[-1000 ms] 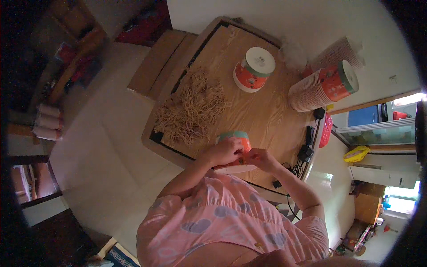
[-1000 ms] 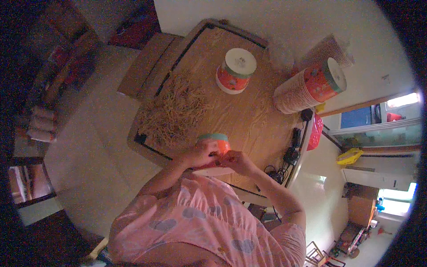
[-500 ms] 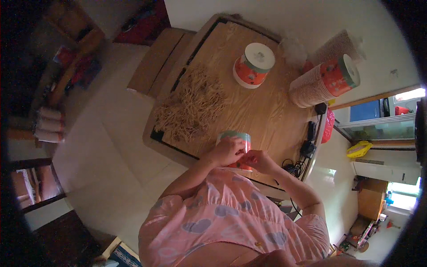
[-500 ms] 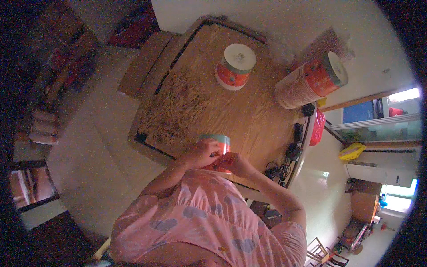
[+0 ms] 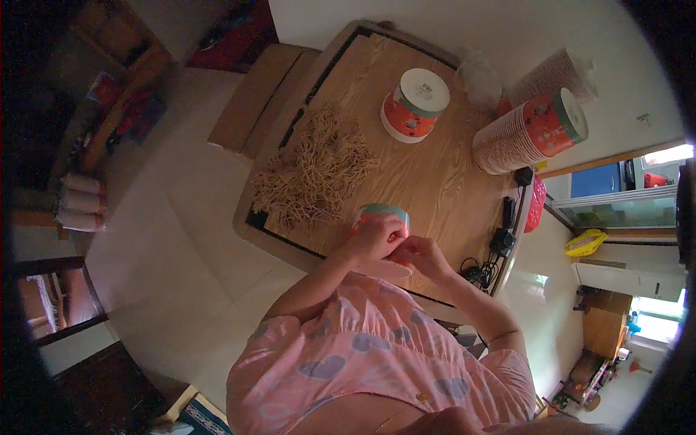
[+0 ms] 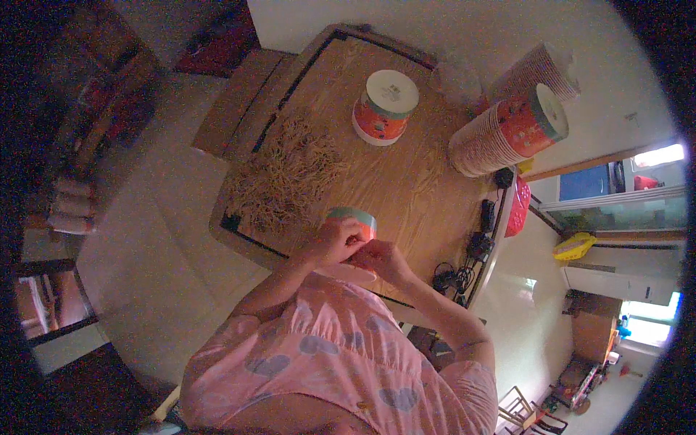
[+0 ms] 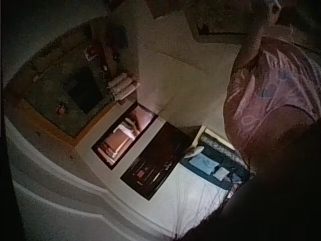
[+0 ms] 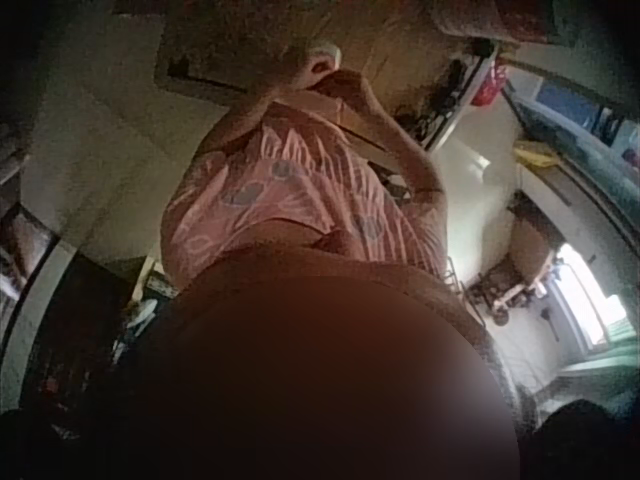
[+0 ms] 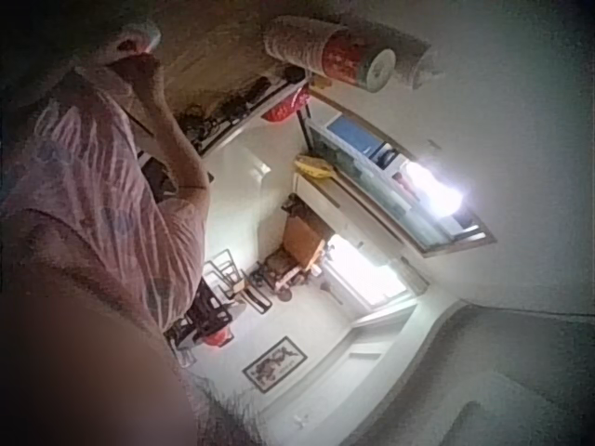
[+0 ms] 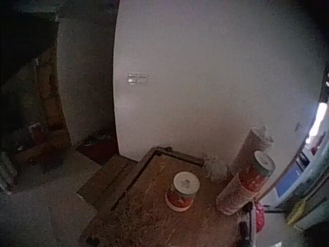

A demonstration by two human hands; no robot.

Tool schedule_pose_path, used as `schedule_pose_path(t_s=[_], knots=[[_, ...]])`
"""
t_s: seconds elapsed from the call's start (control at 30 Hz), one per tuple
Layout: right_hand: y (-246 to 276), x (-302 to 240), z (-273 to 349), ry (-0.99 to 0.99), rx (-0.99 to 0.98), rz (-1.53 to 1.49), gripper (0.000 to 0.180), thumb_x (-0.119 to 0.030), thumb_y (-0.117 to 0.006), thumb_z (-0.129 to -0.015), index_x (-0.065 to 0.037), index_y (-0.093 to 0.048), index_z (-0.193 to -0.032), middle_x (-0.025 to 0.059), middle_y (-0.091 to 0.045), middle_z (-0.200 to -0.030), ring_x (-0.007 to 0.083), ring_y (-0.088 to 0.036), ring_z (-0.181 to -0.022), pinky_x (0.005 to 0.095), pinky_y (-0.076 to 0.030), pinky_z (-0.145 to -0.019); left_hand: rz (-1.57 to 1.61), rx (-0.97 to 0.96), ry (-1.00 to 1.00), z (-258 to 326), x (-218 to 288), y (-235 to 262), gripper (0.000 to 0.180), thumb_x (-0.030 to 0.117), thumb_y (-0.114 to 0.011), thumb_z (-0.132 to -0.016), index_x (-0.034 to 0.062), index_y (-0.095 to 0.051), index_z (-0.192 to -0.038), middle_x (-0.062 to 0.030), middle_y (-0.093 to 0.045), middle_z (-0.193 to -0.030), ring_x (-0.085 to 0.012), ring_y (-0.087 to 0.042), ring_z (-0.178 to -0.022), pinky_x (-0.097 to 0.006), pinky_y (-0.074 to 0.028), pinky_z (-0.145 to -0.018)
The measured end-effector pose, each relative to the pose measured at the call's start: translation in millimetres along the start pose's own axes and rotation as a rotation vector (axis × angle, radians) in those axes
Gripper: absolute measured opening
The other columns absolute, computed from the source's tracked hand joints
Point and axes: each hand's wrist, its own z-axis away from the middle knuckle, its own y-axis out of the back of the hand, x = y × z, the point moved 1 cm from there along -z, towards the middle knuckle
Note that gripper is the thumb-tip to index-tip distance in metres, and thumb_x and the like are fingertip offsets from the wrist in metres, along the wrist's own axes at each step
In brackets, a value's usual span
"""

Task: Picking up shredded brown paper fibers from a table and placing them into a small white bucket.

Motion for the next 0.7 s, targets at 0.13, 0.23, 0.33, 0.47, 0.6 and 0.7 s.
schedule_pose_path(t_s=[0.13,0.23,0.33,0.47,0.6,0.7], knots=[[-3.1,-9.8,1.7,-0.005,0.063,-0.004,0.013,-0.010,-0.057,-0.078,-0.001,-0.061,-0.088,0.0007,-0.061,-0.077,0.0071,-0.053,-0.071,0.0211,-0.043,-0.063,0.048,0.021,0.024,0.2,-5.0,-2.9,0.012,0.014,-0.063,-0.068,0.0041,-0.057,-0.072,-0.0099,-0.056,-0.078,-0.0289,-0.055,-0.074,-0.037,-0.045,-0.066],[-2.5,-16.0,2.4,-0.040,0.081,0.025,0.012,-0.011,-0.058,-0.078,-0.002,-0.061,-0.086,-0.0005,-0.060,-0.076,0.0060,-0.052,-0.069,0.0208,-0.042,-0.062,0.062,0.052,0.042,-0.4,-7.0,-1.1,0.011,0.011,-0.062,-0.068,0.0028,-0.055,-0.070,-0.0102,-0.055,-0.076,-0.0290,-0.055,-0.072,-0.036,-0.045,-0.063],[4.7,4.2,-0.8,0.022,0.157,0.133,0.015,-0.015,-0.063,-0.076,-0.001,-0.060,-0.080,0.0013,-0.059,-0.067,0.0075,-0.051,-0.061,0.0236,-0.043,-0.057,-0.004,0.048,0.071,-6.2,2.7,8.1,0.010,0.008,-0.061,-0.068,0.0017,-0.054,-0.069,-0.0112,-0.054,-0.075,-0.0294,-0.055,-0.070,-0.035,-0.045,-0.061],[8.3,10.0,-4.4,0.057,0.133,0.088,0.018,-0.018,-0.064,-0.075,-0.001,-0.059,-0.078,0.0016,-0.058,-0.069,0.0077,-0.049,-0.063,0.0245,-0.042,-0.057,0.005,0.105,0.062,-9.4,6.6,6.7,0.009,0.007,-0.059,-0.068,0.0016,-0.051,-0.069,-0.0120,-0.053,-0.074,-0.0300,-0.054,-0.068,-0.037,-0.044,-0.060],[5.3,-19.2,11.1,0.296,0.161,0.299,0.015,-0.010,-0.060,-0.075,-0.004,-0.056,-0.088,0.0030,-0.056,-0.078,0.0137,-0.053,-0.072,0.0277,-0.043,-0.063,0.065,0.104,0.158,-8.5,-0.2,4.3,0.010,0.006,-0.059,-0.070,0.0010,-0.051,-0.071,-0.0121,-0.052,-0.072,-0.0289,-0.053,-0.065,-0.035,-0.043,-0.059],[4.9,-18.8,16.5,0.430,0.221,0.525,0.016,-0.008,-0.060,-0.073,-0.004,-0.053,-0.087,0.0083,-0.052,-0.078,0.0242,-0.053,-0.073,0.0335,-0.044,-0.064,0.049,0.130,0.136,-7.9,-5.8,3.8,0.009,0.006,-0.058,-0.068,0.0009,-0.051,-0.068,-0.0134,-0.055,-0.074,-0.0298,-0.055,-0.065,-0.037,-0.043,-0.057]])
